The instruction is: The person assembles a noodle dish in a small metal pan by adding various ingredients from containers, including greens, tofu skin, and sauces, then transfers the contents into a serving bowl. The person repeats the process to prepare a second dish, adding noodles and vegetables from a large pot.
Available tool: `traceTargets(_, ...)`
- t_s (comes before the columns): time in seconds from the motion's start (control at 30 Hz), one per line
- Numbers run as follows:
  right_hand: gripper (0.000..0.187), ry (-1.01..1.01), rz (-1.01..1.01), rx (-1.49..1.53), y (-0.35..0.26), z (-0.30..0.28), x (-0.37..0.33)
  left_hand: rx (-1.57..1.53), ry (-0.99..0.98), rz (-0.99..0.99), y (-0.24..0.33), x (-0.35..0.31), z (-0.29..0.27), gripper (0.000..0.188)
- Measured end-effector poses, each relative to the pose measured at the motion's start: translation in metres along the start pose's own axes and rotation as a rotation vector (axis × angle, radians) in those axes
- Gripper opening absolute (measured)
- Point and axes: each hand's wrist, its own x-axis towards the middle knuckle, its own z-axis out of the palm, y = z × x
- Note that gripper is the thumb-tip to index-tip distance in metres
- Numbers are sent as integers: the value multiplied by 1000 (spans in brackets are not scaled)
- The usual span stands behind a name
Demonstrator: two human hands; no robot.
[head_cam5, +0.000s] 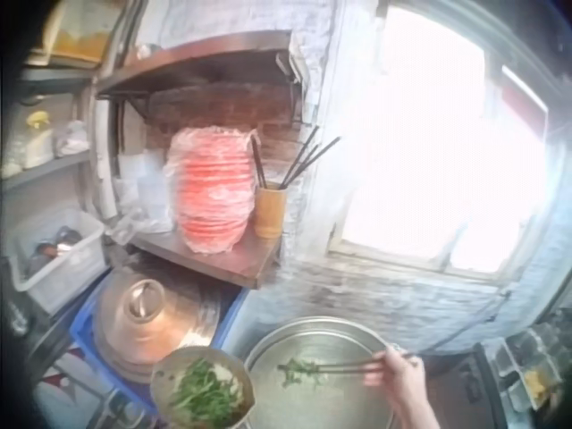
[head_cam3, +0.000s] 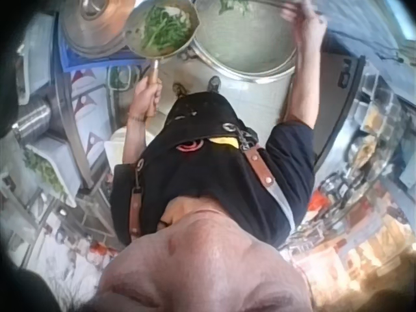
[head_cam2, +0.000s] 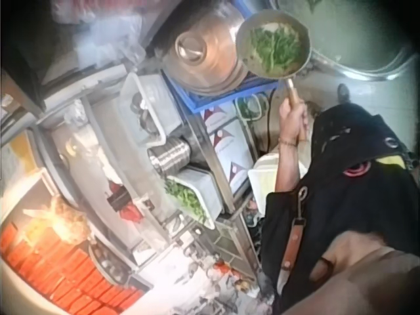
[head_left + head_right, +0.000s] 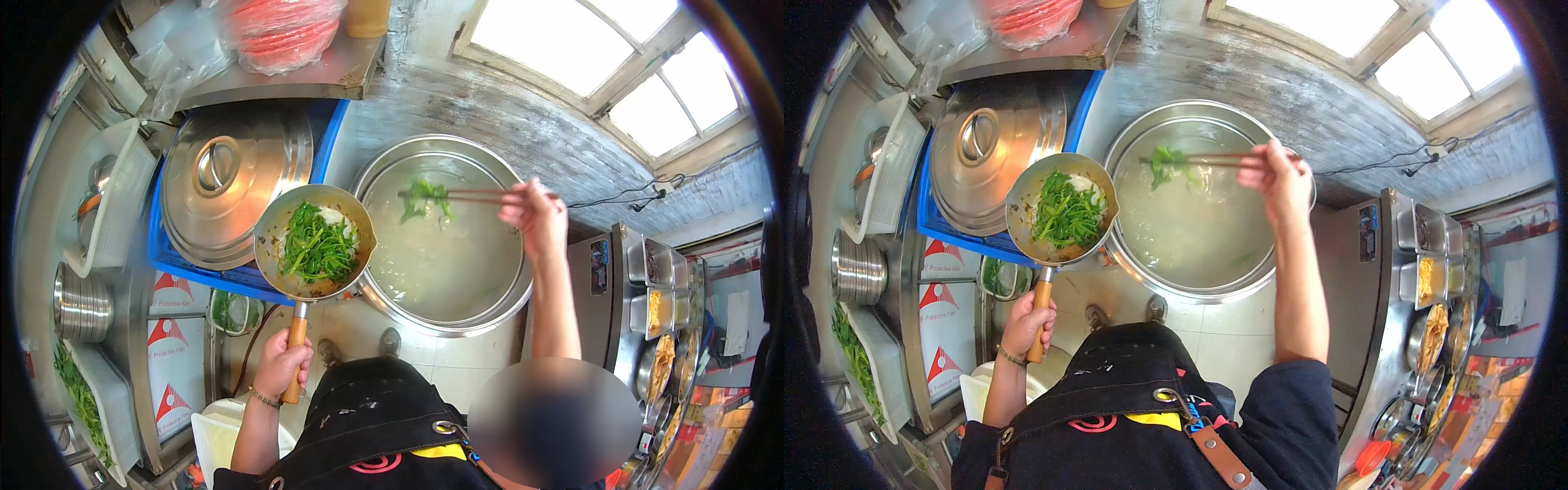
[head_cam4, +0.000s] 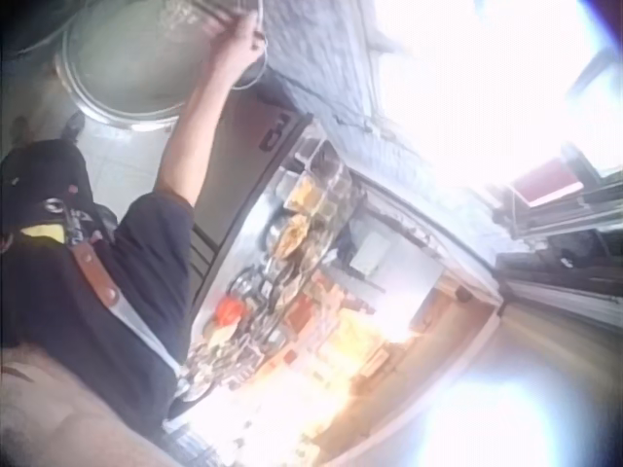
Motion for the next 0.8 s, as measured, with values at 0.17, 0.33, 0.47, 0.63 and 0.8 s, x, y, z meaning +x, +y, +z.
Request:
traceTargets(0.17,33,-128,-256,72,-90,17,-23,42,-57,7,3,17,11,14)
traceTargets(0.33,28,-196,-275,-126,-98,47,-46,73,-143,-10,11,31,34,12)
traceTargets(0.47,22,-383,-66,-475,-63,39,-56,78,-224,-1,14,36,54,12)
traceTargets(0.63,20,-119,-140,-344,-79,-34,-40,25,-181,-13,4,31,52,13)
traceTargets(0.8,22,-217,124,-971,44,-99,-8,14,-160,-20,9,28,52,12)
